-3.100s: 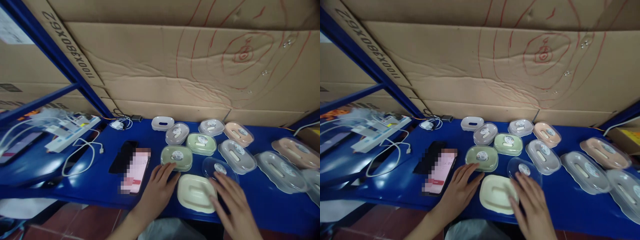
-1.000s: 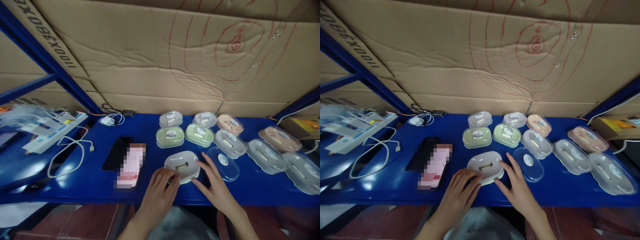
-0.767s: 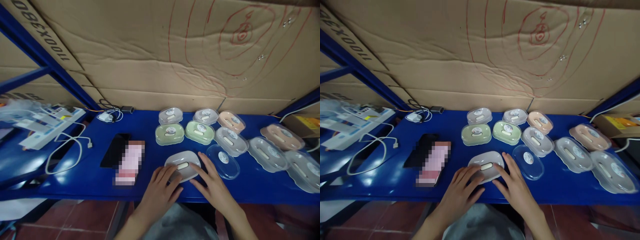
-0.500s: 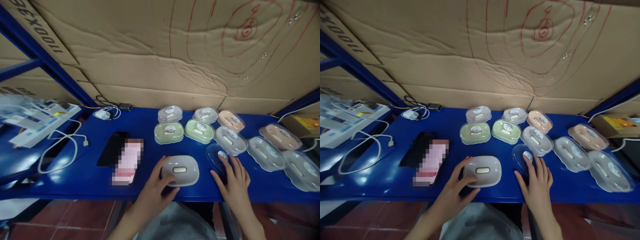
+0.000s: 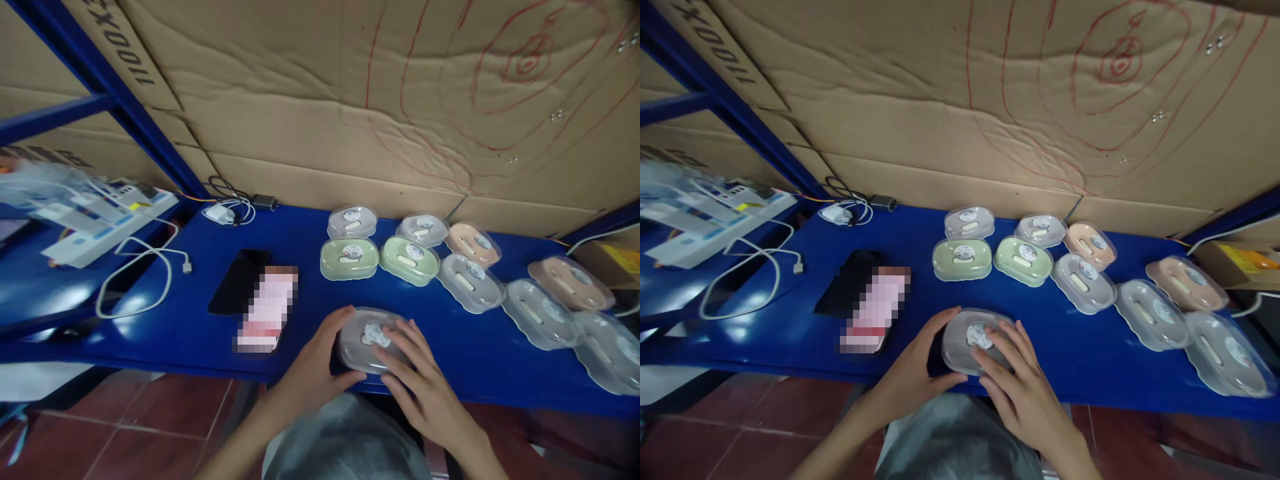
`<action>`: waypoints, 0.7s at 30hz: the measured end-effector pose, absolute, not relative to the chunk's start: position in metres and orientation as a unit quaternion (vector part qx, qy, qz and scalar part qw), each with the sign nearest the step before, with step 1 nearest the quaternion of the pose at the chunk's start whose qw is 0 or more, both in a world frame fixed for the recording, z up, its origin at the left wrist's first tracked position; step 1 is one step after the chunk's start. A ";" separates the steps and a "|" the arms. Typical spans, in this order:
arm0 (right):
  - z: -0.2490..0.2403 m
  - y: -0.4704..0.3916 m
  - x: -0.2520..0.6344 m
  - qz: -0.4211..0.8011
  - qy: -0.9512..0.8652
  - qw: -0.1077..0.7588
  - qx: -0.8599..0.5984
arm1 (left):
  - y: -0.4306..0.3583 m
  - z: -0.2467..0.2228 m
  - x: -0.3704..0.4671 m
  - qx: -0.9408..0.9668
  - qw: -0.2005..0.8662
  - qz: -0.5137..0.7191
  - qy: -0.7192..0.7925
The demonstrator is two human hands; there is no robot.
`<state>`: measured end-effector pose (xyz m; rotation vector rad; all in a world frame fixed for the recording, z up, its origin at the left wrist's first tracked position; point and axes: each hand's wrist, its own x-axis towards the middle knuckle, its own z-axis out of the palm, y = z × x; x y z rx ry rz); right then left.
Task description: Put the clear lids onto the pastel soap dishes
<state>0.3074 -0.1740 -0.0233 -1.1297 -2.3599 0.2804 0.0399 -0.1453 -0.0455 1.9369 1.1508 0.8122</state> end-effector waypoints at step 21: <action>-0.042 -0.177 0.310 0.142 -0.796 0.285 -0.515 | -0.149 -0.038 0.043 0.777 0.341 0.277 0.450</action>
